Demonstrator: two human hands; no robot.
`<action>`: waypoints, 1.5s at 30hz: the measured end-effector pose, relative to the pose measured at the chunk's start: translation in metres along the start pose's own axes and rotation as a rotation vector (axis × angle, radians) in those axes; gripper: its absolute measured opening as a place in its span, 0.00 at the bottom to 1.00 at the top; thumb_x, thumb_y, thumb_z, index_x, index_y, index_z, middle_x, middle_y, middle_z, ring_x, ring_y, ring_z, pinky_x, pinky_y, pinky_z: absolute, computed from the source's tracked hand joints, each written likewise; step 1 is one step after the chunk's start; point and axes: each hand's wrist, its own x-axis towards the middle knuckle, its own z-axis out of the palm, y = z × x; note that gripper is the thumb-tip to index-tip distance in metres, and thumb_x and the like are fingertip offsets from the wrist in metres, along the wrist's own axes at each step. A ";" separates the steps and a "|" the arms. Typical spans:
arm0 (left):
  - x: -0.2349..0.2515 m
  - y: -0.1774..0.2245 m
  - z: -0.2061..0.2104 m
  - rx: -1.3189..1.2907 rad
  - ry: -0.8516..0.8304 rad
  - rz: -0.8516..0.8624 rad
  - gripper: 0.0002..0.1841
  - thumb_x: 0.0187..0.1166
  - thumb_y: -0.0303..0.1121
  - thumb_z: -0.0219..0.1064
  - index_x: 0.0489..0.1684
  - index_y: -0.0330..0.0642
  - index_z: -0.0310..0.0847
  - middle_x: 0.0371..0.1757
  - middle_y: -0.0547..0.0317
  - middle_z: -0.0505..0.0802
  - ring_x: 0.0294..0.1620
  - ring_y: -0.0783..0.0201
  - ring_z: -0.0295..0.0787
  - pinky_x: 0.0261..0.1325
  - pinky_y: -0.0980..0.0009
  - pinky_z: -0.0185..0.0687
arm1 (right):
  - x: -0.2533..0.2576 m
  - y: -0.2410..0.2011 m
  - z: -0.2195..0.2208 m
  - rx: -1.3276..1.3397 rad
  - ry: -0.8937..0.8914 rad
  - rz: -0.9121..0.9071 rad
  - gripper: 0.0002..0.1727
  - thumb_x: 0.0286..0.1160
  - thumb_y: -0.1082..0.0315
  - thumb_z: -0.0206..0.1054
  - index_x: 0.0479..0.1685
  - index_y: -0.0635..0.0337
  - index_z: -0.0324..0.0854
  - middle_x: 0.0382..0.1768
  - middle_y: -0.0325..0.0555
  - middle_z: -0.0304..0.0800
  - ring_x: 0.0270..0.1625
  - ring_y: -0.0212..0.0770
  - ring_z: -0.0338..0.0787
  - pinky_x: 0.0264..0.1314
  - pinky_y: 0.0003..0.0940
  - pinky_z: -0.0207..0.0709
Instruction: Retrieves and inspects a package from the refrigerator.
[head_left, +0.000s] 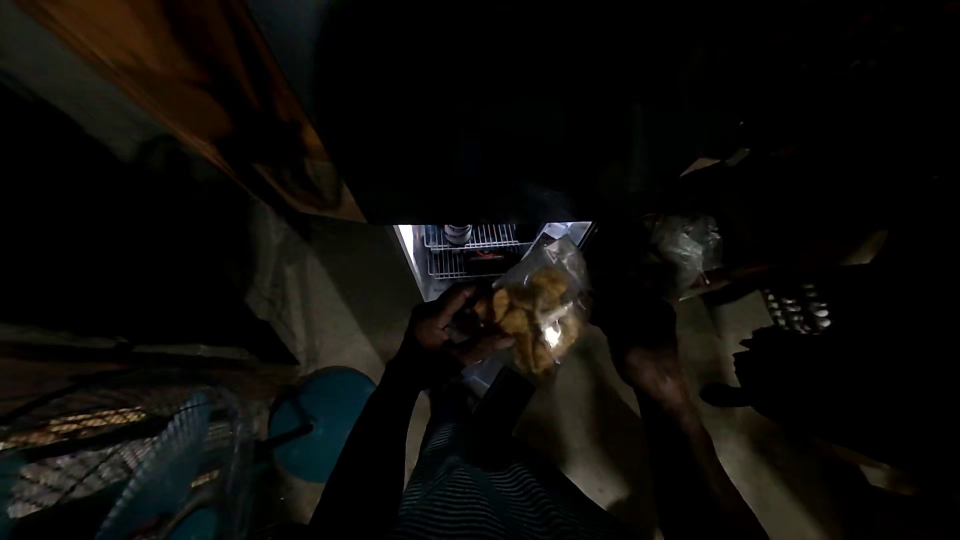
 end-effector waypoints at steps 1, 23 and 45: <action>0.001 0.000 0.001 0.031 0.008 0.018 0.26 0.69 0.34 0.80 0.64 0.32 0.82 0.53 0.65 0.95 0.52 0.78 0.91 0.59 0.75 0.90 | 0.000 0.001 0.000 -0.005 0.026 0.029 0.12 0.71 0.74 0.67 0.53 0.61 0.84 0.36 0.27 0.89 0.38 0.20 0.89 0.43 0.19 0.87; -0.009 0.010 0.024 0.682 0.208 0.594 0.07 0.82 0.29 0.67 0.53 0.49 0.81 0.61 0.56 0.84 0.69 0.63 0.80 0.74 0.70 0.76 | -0.017 -0.019 0.003 0.177 -0.055 -0.046 0.11 0.83 0.55 0.66 0.51 0.48 0.86 0.39 0.18 0.91 0.44 0.16 0.89 0.50 0.17 0.85; -0.012 -0.006 -0.004 0.574 0.244 0.329 0.09 0.86 0.36 0.63 0.52 0.42 0.84 0.64 0.56 0.87 0.70 0.69 0.82 0.71 0.72 0.82 | -0.011 -0.008 0.006 0.182 -0.064 0.030 0.11 0.73 0.64 0.74 0.51 0.55 0.87 0.39 0.28 0.94 0.43 0.25 0.92 0.50 0.24 0.90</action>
